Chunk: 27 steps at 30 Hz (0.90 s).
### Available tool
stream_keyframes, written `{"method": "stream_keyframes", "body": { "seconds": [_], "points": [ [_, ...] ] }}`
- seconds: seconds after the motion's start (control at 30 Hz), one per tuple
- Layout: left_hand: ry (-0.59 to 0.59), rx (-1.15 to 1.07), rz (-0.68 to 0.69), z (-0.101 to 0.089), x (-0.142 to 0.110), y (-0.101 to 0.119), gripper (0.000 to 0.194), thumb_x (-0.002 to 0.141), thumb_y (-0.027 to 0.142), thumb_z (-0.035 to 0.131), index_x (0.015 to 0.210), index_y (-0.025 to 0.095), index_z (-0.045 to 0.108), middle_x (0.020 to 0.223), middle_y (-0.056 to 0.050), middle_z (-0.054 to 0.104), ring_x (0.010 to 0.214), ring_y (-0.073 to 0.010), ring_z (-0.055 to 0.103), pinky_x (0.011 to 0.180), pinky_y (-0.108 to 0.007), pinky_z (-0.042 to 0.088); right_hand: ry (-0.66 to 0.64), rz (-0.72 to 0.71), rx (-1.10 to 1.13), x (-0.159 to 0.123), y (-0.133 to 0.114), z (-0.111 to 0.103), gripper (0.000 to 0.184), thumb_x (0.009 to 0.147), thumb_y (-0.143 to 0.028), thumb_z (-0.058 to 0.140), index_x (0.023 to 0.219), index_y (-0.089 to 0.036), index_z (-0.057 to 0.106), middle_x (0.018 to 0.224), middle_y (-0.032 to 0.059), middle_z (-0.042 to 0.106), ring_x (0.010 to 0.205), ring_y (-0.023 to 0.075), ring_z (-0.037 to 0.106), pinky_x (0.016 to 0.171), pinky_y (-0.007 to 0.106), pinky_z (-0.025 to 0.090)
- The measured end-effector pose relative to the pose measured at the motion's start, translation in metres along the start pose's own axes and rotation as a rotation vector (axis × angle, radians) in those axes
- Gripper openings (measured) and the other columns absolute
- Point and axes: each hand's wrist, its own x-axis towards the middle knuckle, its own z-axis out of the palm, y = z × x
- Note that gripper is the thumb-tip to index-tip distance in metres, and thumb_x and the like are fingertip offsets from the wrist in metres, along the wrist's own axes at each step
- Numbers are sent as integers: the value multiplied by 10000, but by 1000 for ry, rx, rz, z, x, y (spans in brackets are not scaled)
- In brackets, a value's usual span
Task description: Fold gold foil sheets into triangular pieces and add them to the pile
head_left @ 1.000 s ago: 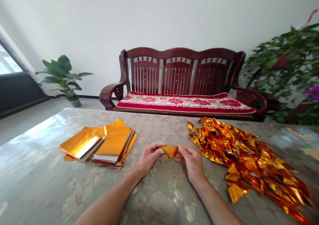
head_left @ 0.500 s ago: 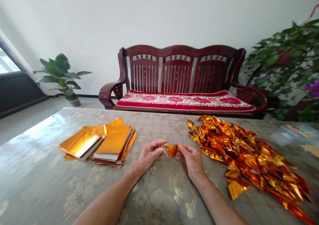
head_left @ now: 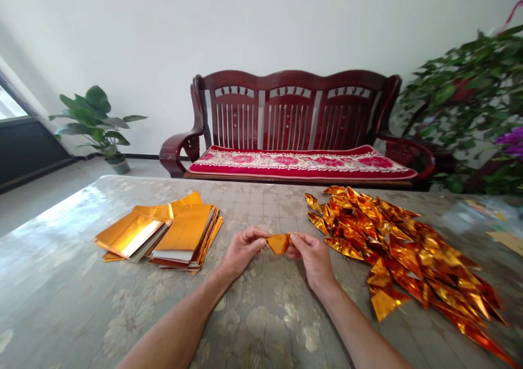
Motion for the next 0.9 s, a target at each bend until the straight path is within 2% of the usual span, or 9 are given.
{"method": "stream_keyframes", "body": {
  "seconds": [0.13, 0.3, 0.47, 0.7, 0.9],
  "points": [
    [59, 7, -10, 1, 1, 0, 247, 719, 373, 759, 796, 141, 728, 720, -4, 629, 545, -76, 512, 524, -196, 432, -5, -16, -13, 0, 1, -1, 438, 598, -523, 828, 823, -152, 765, 658, 59, 731, 549, 161, 641, 522, 249, 533],
    [169, 1, -87, 1, 2, -3, 243, 658, 333, 787, 779, 135, 715, 650, 5, 646, 536, -74, 508, 528, -187, 404, -24, -38, -24, 1, 1, -1, 409, 612, -502, 818, 835, -161, 770, 715, 62, 740, 618, 174, 653, 558, 259, 523],
    [239, 44, -87, -1, 4, -5, 264, 620, 312, 799, 772, 130, 682, 631, 6, 653, 563, -87, 546, 573, -196, 414, -69, -69, -53, 1, 1, -2, 350, 614, -457, 823, 790, -159, 769, 652, 41, 713, 593, 138, 606, 541, 219, 461],
    [228, -12, -39, 0, 3, -2, 338, 627, 347, 802, 800, 160, 580, 563, 66, 561, 486, -64, 477, 495, -178, 371, -123, -37, -109, -1, -1, -2, 311, 627, -425, 807, 741, -143, 740, 579, 23, 672, 528, 108, 541, 528, 215, 414],
    [113, -44, -170, 1, 2, -1, 432, 643, 425, 794, 916, 139, 618, 569, 70, 561, 432, -53, 472, 450, -169, 376, -105, -47, -86, 0, 1, -3, 325, 629, -450, 802, 734, -149, 735, 563, 19, 661, 520, 109, 536, 519, 215, 405]
  ]
}}
